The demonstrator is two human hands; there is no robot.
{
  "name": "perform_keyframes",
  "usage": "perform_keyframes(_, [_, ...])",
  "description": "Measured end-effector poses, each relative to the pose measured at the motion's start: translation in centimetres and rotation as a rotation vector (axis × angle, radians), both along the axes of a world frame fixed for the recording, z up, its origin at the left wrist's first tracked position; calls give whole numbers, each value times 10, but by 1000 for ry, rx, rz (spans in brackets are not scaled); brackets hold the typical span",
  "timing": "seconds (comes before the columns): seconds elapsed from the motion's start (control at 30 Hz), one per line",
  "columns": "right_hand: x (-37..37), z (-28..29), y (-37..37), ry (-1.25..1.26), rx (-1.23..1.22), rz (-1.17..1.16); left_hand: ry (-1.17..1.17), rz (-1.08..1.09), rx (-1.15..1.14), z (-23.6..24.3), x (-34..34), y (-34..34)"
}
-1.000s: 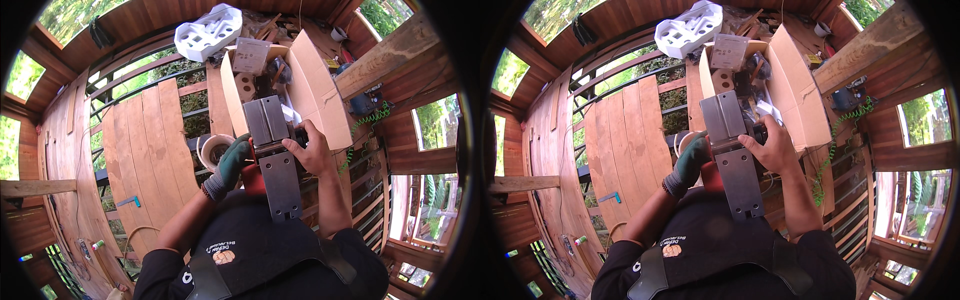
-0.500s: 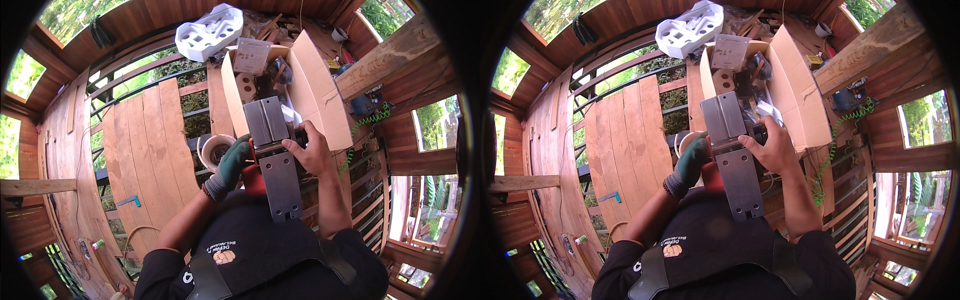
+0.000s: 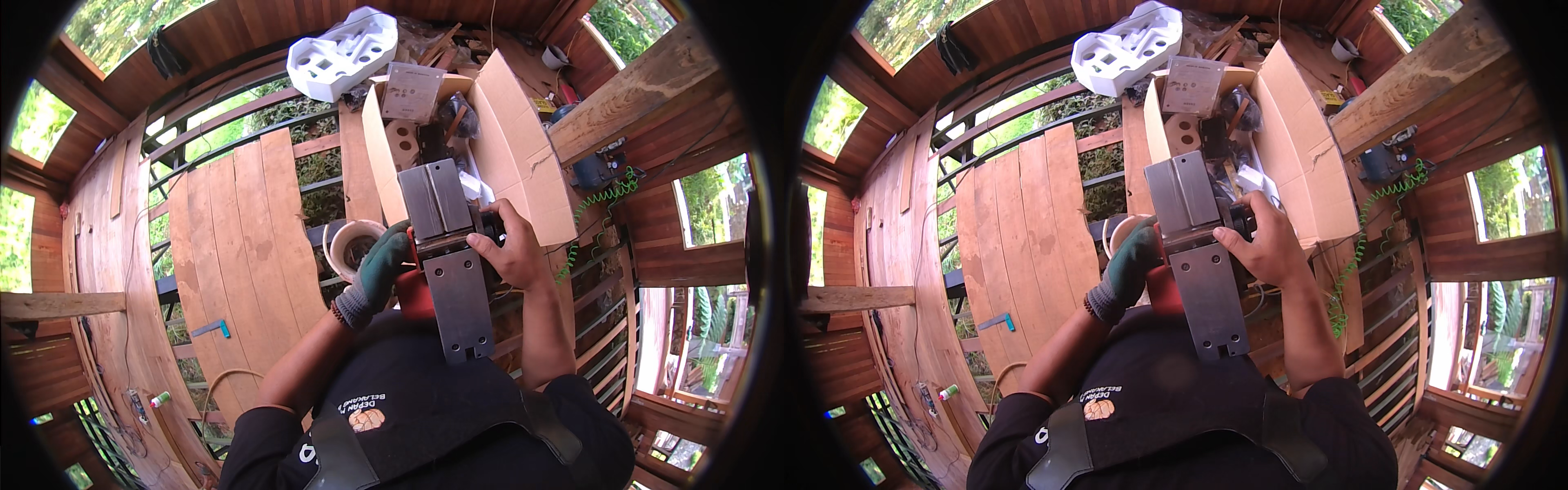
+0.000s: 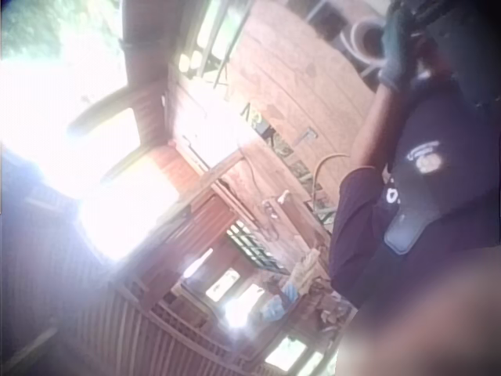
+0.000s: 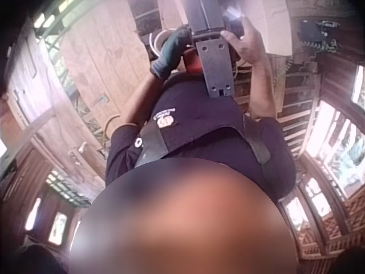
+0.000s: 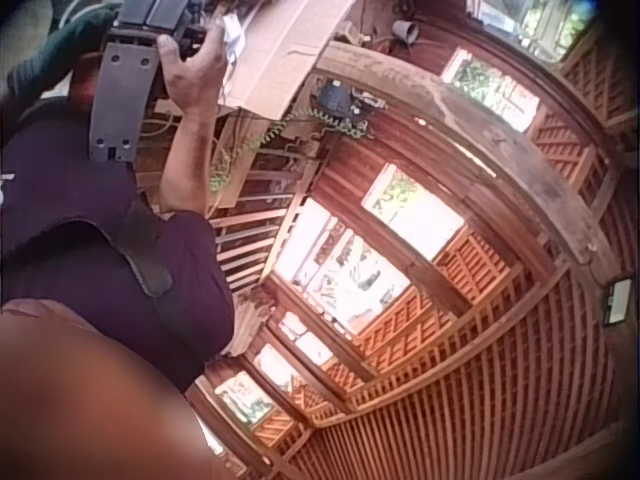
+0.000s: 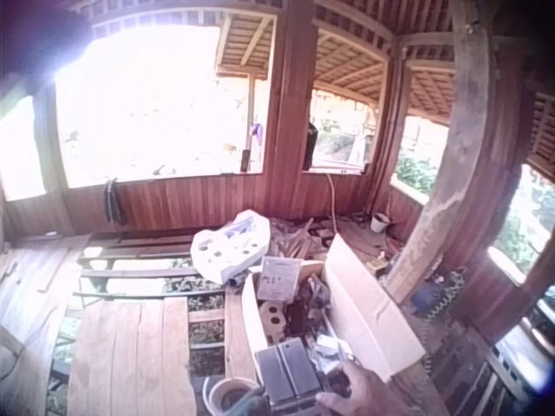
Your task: The person installs wooden floorboards on a partially completed floor. They measure and mark boards with a square and pencil, fit boards into gaps, and use a nail gun to fasten them. Another worker is visible nearby.
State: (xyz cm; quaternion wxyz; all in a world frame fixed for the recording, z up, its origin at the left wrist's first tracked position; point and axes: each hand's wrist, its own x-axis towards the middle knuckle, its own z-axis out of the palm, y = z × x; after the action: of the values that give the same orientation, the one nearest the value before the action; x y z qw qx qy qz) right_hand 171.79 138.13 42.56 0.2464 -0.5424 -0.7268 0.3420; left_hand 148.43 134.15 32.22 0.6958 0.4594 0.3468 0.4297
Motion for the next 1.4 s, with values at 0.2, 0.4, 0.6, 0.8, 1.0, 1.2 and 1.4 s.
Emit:
perform_keyframes(0.2, [-6, 3, 0, -69, 53, -35, -7, 65, 89, 0, 4, -1])
perform_keyframes(0.4, [-7, 1, 1, -55, 74, -33, 84, 45, 145, 10, -3, -4])
perform_keyframes(0.6, [-10, 0, 0, -59, 96, -29, 223, 93, 329, 10, -4, -4])
perform_keyframes(0.8, [-6, -1, 3, -51, 78, -24, 60, 66, 225, 16, -1, -3])
perform_keyframes(1.0, [-19, -2, 9, -5, 44, -9, -347, 195, -427, -3, -4, -9])
perform_keyframes(1.2, [-45, -12, 13, 83, -9, 180, -411, 278, -82, -5, 3, -20])
perform_keyframes(1.4, [-53, -66, 23, 644, -435, 231, -897, 396, 5, -20, 2, -35])
